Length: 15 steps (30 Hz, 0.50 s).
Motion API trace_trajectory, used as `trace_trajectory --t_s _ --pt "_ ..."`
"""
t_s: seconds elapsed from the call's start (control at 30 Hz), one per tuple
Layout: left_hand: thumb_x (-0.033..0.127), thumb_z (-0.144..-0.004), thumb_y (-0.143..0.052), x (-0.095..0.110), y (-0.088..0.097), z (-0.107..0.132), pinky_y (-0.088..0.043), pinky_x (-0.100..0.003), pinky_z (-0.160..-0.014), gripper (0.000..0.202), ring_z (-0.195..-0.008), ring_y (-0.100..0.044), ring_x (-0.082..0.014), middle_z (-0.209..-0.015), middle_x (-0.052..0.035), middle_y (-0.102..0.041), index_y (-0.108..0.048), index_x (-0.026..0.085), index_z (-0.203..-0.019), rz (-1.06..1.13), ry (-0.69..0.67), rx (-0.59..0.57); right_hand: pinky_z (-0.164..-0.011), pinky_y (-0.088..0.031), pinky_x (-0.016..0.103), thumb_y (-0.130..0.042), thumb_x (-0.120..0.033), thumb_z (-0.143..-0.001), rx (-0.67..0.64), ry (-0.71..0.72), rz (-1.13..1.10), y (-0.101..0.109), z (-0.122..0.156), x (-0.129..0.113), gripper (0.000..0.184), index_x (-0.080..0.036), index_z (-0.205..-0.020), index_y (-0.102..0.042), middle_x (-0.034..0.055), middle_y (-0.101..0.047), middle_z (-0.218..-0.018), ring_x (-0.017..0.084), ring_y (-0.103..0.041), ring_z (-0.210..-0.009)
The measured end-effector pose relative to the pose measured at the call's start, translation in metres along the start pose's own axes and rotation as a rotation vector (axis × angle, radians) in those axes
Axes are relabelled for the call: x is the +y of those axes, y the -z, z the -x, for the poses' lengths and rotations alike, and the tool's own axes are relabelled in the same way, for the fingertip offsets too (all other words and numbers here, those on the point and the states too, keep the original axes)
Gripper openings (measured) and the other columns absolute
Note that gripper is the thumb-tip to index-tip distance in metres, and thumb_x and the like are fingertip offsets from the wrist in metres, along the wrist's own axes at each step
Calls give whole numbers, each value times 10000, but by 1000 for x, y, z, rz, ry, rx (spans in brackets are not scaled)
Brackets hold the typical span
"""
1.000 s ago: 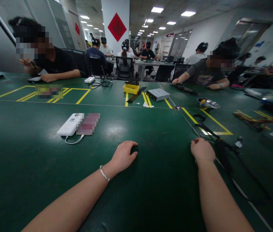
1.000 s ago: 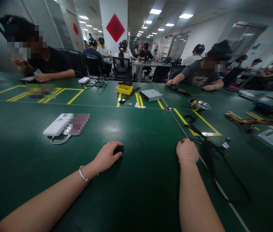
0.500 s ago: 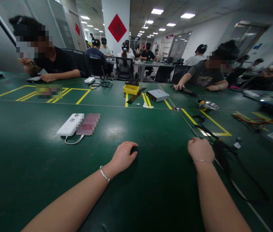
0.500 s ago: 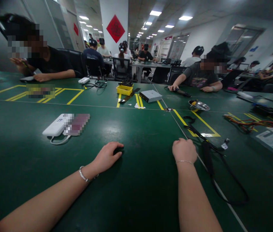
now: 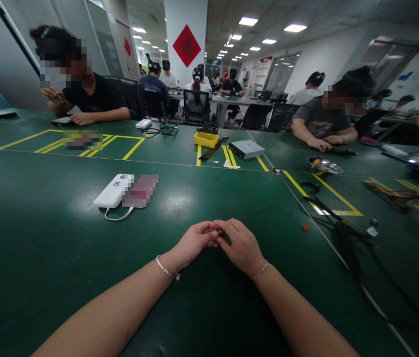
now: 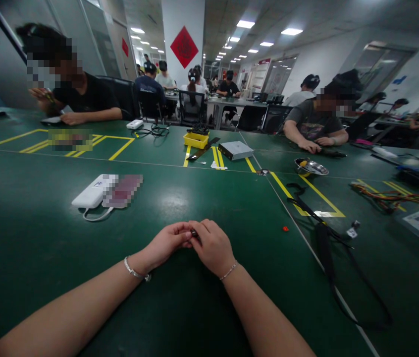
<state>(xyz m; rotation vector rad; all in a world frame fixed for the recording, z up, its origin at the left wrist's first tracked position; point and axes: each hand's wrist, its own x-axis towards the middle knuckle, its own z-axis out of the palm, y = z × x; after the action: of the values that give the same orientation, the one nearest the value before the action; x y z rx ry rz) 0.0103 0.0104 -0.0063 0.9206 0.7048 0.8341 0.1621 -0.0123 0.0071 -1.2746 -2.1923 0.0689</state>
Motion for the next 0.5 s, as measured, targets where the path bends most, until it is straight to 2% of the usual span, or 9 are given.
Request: trace_trajectory --t_s 0.1,0.17,0.23,0.37,0.43,0.5 --pt "217 -703 -649 3 0 0 -458 -236 -697 204 -736 -591 -110 -850 -49 -623 -591 125 -876 30 9 45 -703 -446 305 -487 -343 -814 -55 -58 -94 12 1 19 298 -200 -1069 -545 59 -575 -852 167 -531 -762" --pt "221 -724 -631 5 0 0 -460 -245 -716 185 -761 -606 -121 -852 -56 -627 -576 128 -874 54 21 61 -693 -446 309 -449 -366 -829 -68 -158 -48 20 0 34 297 -206 -1052 -560 62 -573 -853 169 -533 -754" --pt "222 -736 -619 6 1 0 -461 -245 -714 173 -759 -612 -122 -848 -61 -628 -566 129 -871 70 27 69 -732 -435 353 -411 -378 -835 -21 -323 131 31 2 54 344 -189 -1082 -557 105 -564 -941 212 -526 -843" --pt "226 -755 -600 7 4 0 -462 -232 -703 153 -736 -607 -109 -831 -57 -621 -565 127 -866 81 27 64 -771 -396 459 -371 -393 -821 88 -748 553 55 18 103 473 -150 -1210 -487 197 -465 -1153 336 -446 -1025" --pt "226 -764 -588 6 5 0 -460 -220 -687 145 -719 -601 -100 -814 -49 -616 -566 129 -869 90 32 62 -767 -391 484 -359 -402 -813 56 -923 629 65 31 126 506 -151 -1240 -463 213 -438 -1193 369 -423 -1058" --pt "225 -764 -587 6 6 0 -456 -205 -658 139 -702 -595 -93 -794 -40 -609 -569 130 -864 106 32 66 -762 -397 480 -357 -372 -808 -32 -1033 629 73 44 145 489 -137 -1213 -497 222 -461 -1170 368 -442 -1050"
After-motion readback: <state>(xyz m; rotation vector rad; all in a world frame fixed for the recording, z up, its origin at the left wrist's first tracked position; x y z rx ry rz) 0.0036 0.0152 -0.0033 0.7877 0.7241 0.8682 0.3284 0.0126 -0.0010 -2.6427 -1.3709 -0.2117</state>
